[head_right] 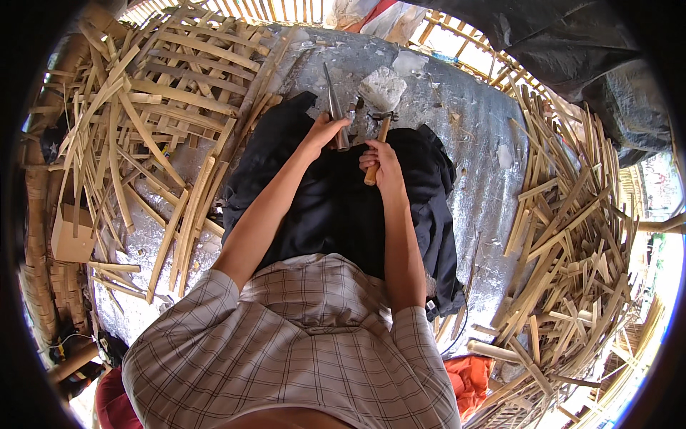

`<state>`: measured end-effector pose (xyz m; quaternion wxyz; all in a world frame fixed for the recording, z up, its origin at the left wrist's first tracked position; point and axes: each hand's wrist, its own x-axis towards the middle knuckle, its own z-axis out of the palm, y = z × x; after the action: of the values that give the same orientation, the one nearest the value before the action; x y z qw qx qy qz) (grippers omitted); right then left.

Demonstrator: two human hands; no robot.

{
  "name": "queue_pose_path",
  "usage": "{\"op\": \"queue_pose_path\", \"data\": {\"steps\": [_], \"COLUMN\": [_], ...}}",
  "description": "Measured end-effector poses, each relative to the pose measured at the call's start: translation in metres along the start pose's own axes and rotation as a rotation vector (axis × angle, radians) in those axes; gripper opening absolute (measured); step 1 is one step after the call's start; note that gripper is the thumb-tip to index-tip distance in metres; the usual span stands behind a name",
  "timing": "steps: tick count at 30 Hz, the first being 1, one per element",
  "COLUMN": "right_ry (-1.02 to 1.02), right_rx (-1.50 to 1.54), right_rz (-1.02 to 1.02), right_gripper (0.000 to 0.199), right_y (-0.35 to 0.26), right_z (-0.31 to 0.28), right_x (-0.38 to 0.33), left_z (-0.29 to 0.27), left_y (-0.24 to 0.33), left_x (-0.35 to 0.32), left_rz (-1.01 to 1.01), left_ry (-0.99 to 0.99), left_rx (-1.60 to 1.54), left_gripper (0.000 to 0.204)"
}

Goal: The person uses a hammer and a metal chisel to shape a piece of bamboo, striking the end of the chisel repeatedly while holding the wood against a stone block.

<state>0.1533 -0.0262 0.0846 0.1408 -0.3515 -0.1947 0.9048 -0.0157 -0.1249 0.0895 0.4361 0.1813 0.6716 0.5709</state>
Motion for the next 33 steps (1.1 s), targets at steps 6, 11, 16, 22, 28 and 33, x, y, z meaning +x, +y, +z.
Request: {"op": "queue_pose_path", "data": {"steps": [6,11,16,22,28,33], "right_ry": [-0.032,-0.048,-0.027,-0.088,-0.028,-0.083], "right_rx": [0.019,0.016,0.087,0.047,0.103,0.155], "right_rz": [0.045,0.018,-0.012,0.087,0.024,-0.006], "right_gripper": [0.033,0.033,0.031,0.031,0.024,0.025], "right_y": [-0.006,-0.007,-0.019,0.0,-0.004,0.0], "right_z": [0.001,0.002,-0.016,0.015,-0.011,-0.012], "right_x": [-0.004,-0.006,-0.019,-0.001,0.002,0.001], "left_z": [0.003,0.008,0.033,-0.022,0.0,-0.011], "left_y": [-0.006,-0.015,-0.035,-0.102,-0.019,0.065], "left_x": [0.0,0.011,0.026,0.068,0.023,0.035], "left_rz": [-0.033,0.128,0.068,0.256,0.139,-0.052], "left_ry": [0.129,0.204,0.061,0.12,-0.067,-0.302], "left_rx": [0.013,0.375,0.429,0.808,0.557,0.324], "left_gripper": [0.034,0.036,0.041,0.042,0.028,0.016]}}
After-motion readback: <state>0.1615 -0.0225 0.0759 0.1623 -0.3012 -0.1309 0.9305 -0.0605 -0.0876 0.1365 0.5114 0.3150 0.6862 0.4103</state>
